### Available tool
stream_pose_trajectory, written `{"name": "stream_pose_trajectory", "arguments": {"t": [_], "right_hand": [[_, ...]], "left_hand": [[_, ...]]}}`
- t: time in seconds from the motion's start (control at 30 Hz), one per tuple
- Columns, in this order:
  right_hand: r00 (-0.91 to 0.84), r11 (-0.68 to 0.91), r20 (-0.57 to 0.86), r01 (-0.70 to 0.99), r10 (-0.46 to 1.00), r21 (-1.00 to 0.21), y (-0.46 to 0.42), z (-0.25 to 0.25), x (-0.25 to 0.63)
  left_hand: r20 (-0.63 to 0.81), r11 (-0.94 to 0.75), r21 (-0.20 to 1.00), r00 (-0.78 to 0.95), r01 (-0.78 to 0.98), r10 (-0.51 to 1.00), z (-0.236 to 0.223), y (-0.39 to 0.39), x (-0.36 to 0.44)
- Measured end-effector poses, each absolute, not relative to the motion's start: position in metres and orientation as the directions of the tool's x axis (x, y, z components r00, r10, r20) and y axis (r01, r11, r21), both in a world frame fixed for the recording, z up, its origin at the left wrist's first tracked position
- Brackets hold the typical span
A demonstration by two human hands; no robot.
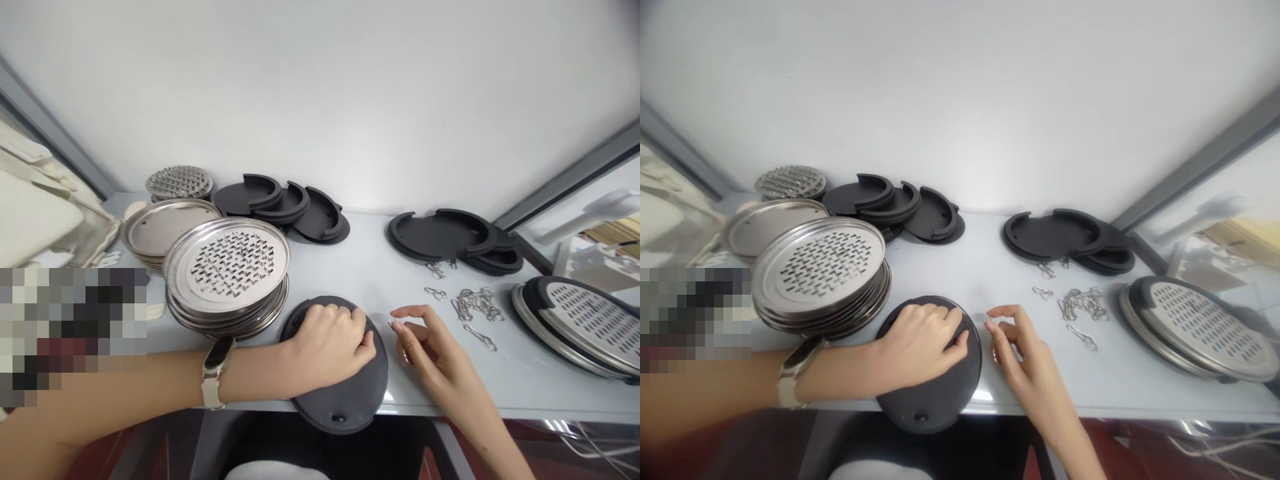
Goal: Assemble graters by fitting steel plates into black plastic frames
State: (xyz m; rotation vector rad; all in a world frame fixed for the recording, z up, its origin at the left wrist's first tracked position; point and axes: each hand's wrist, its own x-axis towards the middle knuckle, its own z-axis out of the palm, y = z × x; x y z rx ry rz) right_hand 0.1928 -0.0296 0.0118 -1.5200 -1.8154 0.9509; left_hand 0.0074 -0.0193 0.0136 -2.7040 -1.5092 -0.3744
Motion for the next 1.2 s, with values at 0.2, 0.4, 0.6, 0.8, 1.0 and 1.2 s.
{"name": "stream_pose_trajectory", "arguments": {"t": [0.2, 0.4, 0.6, 0.8, 1.0, 1.2], "right_hand": [[-0.21, 0.102, -0.012, 0.523, 0.978, -0.846, -0.027, -0.001, 0.194], [-0.223, 0.105, -0.01, 0.497, 0.975, -0.862, -0.023, -0.003, 0.19], [-0.229, 0.116, 0.004, 0.477, 0.973, -0.871, -0.022, -0.004, 0.186], [-0.258, 0.16, 0.024, 0.521, 0.966, -0.839, -0.019, -0.004, 0.179], [-0.365, 0.214, -0.024, 0.597, 0.931, -0.773, -0.014, 0.001, 0.179], [-0.479, 0.263, -0.11, 0.643, 0.871, -0.719, -0.006, 0.014, 0.186]], "left_hand": [[0.206, -0.526, 0.102, 0.499, 0.845, 0.842, 0.014, -0.02, 0.007], [0.184, -0.524, 0.104, 0.501, 0.845, 0.846, 0.017, -0.02, 0.008], [0.204, -0.518, 0.099, 0.492, 0.85, 0.846, 0.016, -0.02, 0.008], [0.227, -0.531, 0.078, 0.504, 0.844, 0.833, 0.013, -0.02, 0.007], [0.277, -0.547, 0.072, 0.51, 0.834, 0.815, 0.012, -0.019, 0.008], [0.249, -0.537, 0.079, 0.505, 0.84, 0.827, 0.015, -0.02, 0.008]]}}
